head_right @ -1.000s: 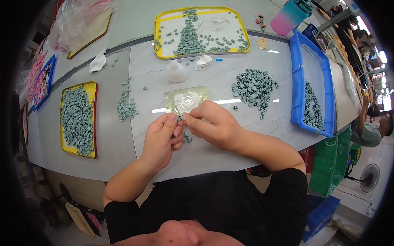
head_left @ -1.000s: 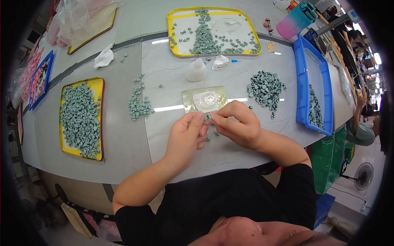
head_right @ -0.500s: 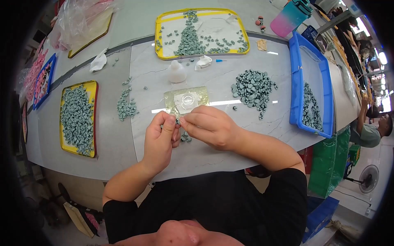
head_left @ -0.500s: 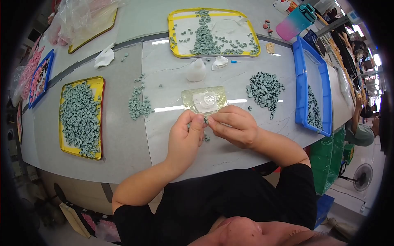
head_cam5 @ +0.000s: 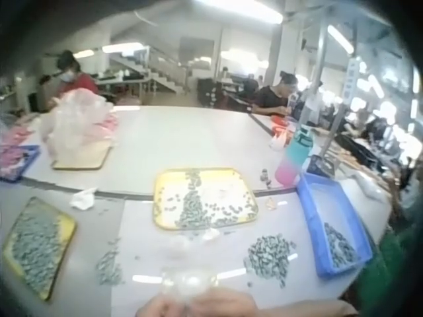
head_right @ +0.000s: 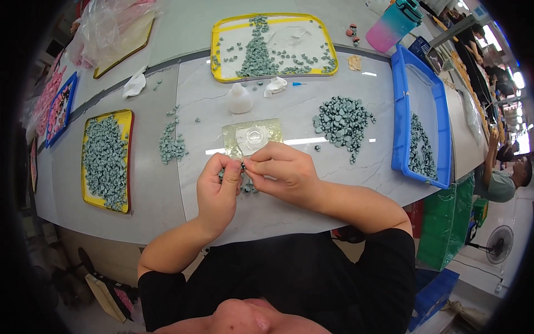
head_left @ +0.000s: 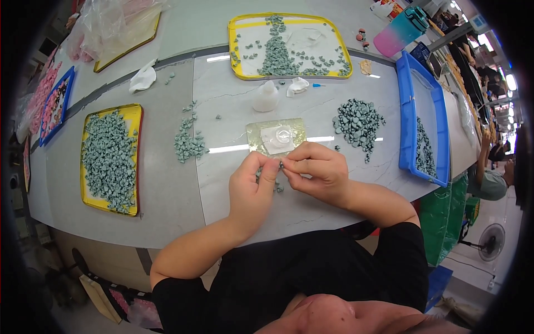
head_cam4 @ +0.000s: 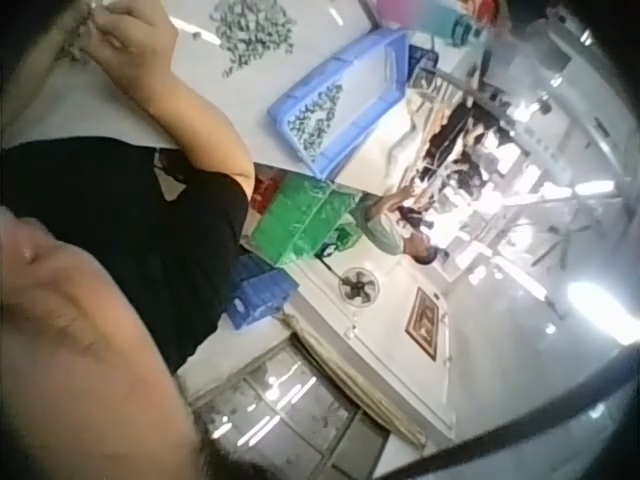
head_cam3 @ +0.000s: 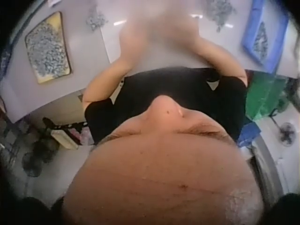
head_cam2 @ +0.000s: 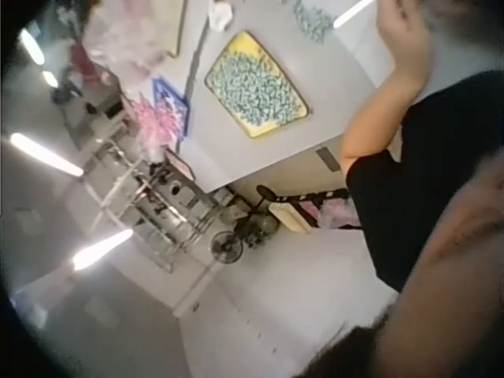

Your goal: The recorder is packing small green plastic parts into a small clear plastic bag at a factory workbench.

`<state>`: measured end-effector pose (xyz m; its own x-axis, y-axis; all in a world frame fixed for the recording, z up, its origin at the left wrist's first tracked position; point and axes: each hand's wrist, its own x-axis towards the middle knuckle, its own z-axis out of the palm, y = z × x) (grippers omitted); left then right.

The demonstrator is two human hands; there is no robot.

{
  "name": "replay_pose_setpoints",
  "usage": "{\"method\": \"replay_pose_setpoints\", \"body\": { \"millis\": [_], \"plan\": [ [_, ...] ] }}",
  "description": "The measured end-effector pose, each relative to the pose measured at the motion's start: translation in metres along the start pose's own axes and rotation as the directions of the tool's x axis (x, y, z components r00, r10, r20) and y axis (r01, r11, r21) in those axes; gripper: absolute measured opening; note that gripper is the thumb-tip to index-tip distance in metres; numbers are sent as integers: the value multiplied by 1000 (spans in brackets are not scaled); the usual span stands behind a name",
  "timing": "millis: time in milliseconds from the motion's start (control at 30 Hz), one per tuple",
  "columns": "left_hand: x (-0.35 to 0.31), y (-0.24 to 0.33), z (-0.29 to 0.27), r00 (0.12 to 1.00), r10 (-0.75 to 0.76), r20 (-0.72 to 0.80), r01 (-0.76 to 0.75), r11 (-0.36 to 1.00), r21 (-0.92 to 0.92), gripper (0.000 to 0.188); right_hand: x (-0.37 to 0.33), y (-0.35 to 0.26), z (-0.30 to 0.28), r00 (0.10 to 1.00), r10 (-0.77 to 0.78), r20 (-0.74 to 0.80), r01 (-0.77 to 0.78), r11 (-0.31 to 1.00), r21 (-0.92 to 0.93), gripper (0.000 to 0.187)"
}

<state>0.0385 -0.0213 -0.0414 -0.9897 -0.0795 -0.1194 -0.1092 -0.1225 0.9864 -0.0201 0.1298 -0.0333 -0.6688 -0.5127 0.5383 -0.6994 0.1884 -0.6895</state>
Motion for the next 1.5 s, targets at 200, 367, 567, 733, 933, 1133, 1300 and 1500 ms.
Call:
{"method": "replay_pose_setpoints", "body": {
  "millis": [200, 367, 567, 733, 933, 1133, 1300, 1500],
  "plan": [
    [1, 7, 5, 968, -204, 147, 242, 914, -325, 18, 2, 0, -8, 993, 116, -10, -116, 992, 41, 20],
    [-3, 16, 10, 945, -271, 181, 315, 904, -289, 12, 2, 5, -18, 984, 172, 42, -175, 981, 80, 22],
    [-1, 12, 7, 957, -234, 172, 269, 937, -224, 13, 3, 7, -16, 982, 180, 49, -185, 976, 119, 22],
    [-2, 8, 8, 983, -142, 119, 160, 975, -155, 14, 5, 1, -18, 981, 176, 79, -184, 976, 113, 23],
    [0, 10, 8, 990, -80, 116, 70, 994, 86, 21, 3, -2, -24, 983, 142, 115, -149, 988, 51, 23],
    [5, 11, 9, 976, -112, 189, 23, 907, 421, 23, 18, 11, -78, 882, 278, 381, -224, 958, -180, 17],
    [8, 20, 10, 931, -297, 214, 209, 911, 356, 19, 13, 14, -106, 759, 492, 426, -225, 812, -538, 13],
    [15, 28, 8, 852, -432, 296, 509, 816, -274, 19, 5, 15, -102, 662, 602, 447, -217, 724, -654, 16]
  ]
}}
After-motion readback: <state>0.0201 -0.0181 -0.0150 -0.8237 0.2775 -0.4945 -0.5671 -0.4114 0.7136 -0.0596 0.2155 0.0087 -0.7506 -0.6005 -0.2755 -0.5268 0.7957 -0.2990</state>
